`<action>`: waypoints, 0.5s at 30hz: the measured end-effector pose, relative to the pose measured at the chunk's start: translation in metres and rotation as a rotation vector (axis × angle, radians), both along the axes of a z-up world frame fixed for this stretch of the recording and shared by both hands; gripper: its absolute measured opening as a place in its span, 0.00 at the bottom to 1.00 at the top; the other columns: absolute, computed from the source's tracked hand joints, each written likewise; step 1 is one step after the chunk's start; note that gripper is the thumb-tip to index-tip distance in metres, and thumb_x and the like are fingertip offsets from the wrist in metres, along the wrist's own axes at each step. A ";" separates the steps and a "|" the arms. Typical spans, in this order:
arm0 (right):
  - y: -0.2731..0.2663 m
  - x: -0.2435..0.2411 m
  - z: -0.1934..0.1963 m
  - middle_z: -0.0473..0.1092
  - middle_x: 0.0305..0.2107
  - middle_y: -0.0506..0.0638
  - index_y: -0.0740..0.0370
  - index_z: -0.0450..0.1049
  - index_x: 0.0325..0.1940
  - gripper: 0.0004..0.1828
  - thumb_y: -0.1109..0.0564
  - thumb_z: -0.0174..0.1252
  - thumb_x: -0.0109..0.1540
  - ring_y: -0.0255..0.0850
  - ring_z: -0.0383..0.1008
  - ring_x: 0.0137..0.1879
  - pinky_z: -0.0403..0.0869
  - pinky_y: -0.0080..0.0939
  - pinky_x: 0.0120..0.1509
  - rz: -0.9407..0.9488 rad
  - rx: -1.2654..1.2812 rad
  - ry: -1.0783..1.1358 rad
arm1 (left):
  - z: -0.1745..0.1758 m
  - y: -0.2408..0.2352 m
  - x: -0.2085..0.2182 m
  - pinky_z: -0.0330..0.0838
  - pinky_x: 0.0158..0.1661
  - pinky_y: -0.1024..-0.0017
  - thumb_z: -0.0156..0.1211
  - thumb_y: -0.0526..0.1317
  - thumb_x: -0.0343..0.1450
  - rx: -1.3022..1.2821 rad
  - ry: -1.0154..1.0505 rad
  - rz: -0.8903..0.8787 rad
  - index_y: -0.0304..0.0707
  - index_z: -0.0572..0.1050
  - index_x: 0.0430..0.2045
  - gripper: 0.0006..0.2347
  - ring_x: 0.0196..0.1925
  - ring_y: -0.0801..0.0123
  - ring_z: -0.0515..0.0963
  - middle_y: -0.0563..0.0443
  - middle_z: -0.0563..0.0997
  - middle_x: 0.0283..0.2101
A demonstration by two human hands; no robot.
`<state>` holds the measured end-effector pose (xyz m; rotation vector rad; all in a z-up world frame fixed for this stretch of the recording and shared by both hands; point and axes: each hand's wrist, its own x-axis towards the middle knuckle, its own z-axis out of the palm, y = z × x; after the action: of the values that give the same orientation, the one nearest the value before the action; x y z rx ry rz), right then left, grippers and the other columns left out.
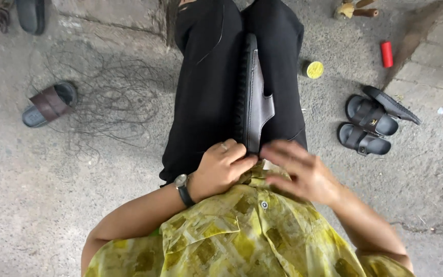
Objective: Hand-sewing the sole of a black shoe using a needle and thread while sitting on the ground.
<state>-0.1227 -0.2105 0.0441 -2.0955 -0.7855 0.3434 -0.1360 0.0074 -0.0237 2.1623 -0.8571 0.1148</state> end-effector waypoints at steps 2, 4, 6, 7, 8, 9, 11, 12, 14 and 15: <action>0.003 0.005 -0.021 0.71 0.45 0.55 0.61 0.69 0.57 0.31 0.53 0.67 0.51 0.49 0.77 0.36 0.76 0.47 0.29 -0.198 0.009 -0.061 | 0.008 0.000 0.008 0.64 0.36 0.68 0.46 0.42 0.74 -0.041 -0.168 0.014 0.46 0.74 0.28 0.09 0.47 0.53 0.74 0.49 0.71 0.41; -0.005 -0.010 -0.036 0.71 0.30 0.52 0.60 0.73 0.47 0.20 0.56 0.66 0.52 0.47 0.76 0.28 0.73 0.44 0.25 -0.252 0.063 0.104 | 0.007 0.003 0.011 0.63 0.39 0.68 0.50 0.42 0.72 -0.105 0.011 -0.029 0.49 0.73 0.25 0.06 0.48 0.57 0.73 0.56 0.72 0.37; -0.008 -0.017 -0.037 0.72 0.15 0.49 0.60 0.77 0.36 0.08 0.59 0.65 0.52 0.45 0.75 0.20 0.70 0.40 0.21 -0.303 0.111 0.279 | 0.008 0.002 0.014 0.62 0.41 0.68 0.55 0.43 0.70 -0.173 0.201 -0.069 0.51 0.72 0.23 0.05 0.49 0.62 0.72 0.63 0.74 0.32; -0.005 -0.016 -0.030 0.72 0.15 0.48 0.60 0.78 0.34 0.06 0.62 0.64 0.52 0.43 0.76 0.19 0.70 0.37 0.20 -0.270 0.174 0.383 | 0.010 0.000 0.016 0.62 0.41 0.67 0.57 0.43 0.69 -0.179 0.299 -0.065 0.49 0.71 0.23 0.05 0.48 0.60 0.72 0.61 0.75 0.32; -0.003 -0.015 -0.023 0.73 0.14 0.47 0.60 0.79 0.31 0.05 0.64 0.63 0.51 0.41 0.76 0.18 0.70 0.33 0.20 -0.240 0.239 0.484 | 0.012 -0.001 0.019 0.63 0.41 0.66 0.60 0.43 0.68 -0.185 0.395 -0.064 0.47 0.69 0.24 0.06 0.47 0.59 0.71 0.59 0.76 0.31; -0.002 -0.015 -0.025 0.73 0.14 0.47 0.60 0.79 0.31 0.05 0.64 0.63 0.51 0.41 0.76 0.18 0.70 0.33 0.20 -0.248 0.239 0.482 | 0.014 -0.001 0.020 0.63 0.41 0.66 0.60 0.43 0.68 -0.185 0.395 -0.072 0.47 0.69 0.24 0.06 0.47 0.59 0.71 0.59 0.76 0.31; 0.001 -0.010 -0.029 0.74 0.15 0.50 0.63 0.79 0.33 0.05 0.65 0.61 0.53 0.42 0.78 0.21 0.70 0.32 0.21 -0.263 0.358 0.591 | 0.018 0.000 0.023 0.64 0.41 0.63 0.61 0.43 0.67 -0.171 0.387 -0.022 0.45 0.71 0.24 0.06 0.44 0.57 0.72 0.57 0.76 0.30; 0.001 -0.008 -0.029 0.74 0.15 0.50 0.63 0.79 0.33 0.05 0.65 0.61 0.53 0.42 0.78 0.21 0.70 0.32 0.21 -0.258 0.363 0.587 | 0.019 0.000 0.025 0.64 0.41 0.63 0.61 0.43 0.67 -0.167 0.381 -0.018 0.45 0.71 0.24 0.06 0.44 0.57 0.72 0.57 0.76 0.30; -0.001 -0.006 -0.029 0.73 0.14 0.51 0.65 0.78 0.32 0.04 0.65 0.61 0.53 0.30 0.71 0.20 0.69 0.30 0.21 -0.318 0.320 0.693 | 0.019 -0.001 0.026 0.64 0.43 0.68 0.63 0.42 0.67 -0.228 0.434 -0.017 0.44 0.70 0.23 0.07 0.35 0.61 0.75 0.58 0.75 0.23; 0.000 -0.004 -0.026 0.73 0.14 0.51 0.65 0.78 0.32 0.04 0.65 0.61 0.53 0.30 0.71 0.20 0.69 0.30 0.21 -0.319 0.321 0.695 | 0.017 0.001 0.026 0.64 0.43 0.68 0.63 0.42 0.67 -0.227 0.436 -0.017 0.44 0.70 0.23 0.07 0.35 0.61 0.75 0.58 0.75 0.23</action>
<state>-0.1264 -0.2105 0.0179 -1.5989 -0.0813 0.6686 -0.1105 0.0081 -0.0063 1.8672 -0.5783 -0.2495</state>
